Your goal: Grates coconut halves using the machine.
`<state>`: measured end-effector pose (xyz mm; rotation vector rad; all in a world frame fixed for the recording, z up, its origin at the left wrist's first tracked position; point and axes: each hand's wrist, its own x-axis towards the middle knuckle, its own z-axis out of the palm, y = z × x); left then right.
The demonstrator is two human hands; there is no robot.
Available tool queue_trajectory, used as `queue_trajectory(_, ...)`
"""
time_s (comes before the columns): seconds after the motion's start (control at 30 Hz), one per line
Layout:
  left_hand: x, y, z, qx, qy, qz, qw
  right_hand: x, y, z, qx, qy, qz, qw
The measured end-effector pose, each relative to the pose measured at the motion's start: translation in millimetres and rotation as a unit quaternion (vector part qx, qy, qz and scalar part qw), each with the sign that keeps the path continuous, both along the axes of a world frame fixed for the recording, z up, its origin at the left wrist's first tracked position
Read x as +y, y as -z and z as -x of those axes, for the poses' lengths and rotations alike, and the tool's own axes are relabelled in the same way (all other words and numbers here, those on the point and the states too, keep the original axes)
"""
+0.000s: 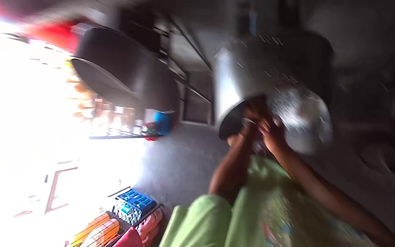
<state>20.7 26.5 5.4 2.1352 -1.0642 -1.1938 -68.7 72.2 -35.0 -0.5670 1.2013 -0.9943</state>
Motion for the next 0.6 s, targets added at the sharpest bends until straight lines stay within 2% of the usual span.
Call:
queue_trajectory(0.03, -5, 23, -4, -0.020, 0.012, 0.030, 0.999, -8, -4, -8, 0.017, 0.007, -0.017, 1.000)
queue_trajectory(0.07, -10, 28, -8, -0.016, 0.028, 0.010, 0.999, -11, -10, -12, 0.038, 0.007, -0.033, 0.999)
queue_trajectory(0.13, -18, 7, -11, 0.003, 0.055, -0.027, 0.998, -15, -23, -13, 0.070, 0.006, -0.037, 0.997)
queue_trajectory(0.2, -18, -5, -8, 0.020, 0.041, -0.038, 0.998, -13, -33, -14, 0.081, 0.018, -0.022, 0.996)
queue_trajectory(0.33, -22, 26, 8, -0.030, 0.049, -0.103, 0.993, -6, -35, -8, 0.112, 0.004, -0.013, 0.994)
queue_trajectory(0.4, -17, 18, 11, -0.023, 0.046, -0.087, 0.995, 1, -31, 1, 0.121, -0.040, 0.016, 0.992)
queue_trajectory(0.47, -6, -35, 5, 0.015, -0.003, -0.088, 0.996, 1, -31, 11, 0.118, -0.095, 0.053, 0.987)
queue_trajectory(0.57, 38, -155, -5, 0.079, -0.130, -0.099, 0.983, -2, -48, 16, 0.108, -0.084, 0.056, 0.989)
queue_trajectory(0.6, 52, -208, -16, 0.120, -0.157, -0.119, 0.973, -3, -57, 15, 0.105, -0.073, 0.055, 0.990)
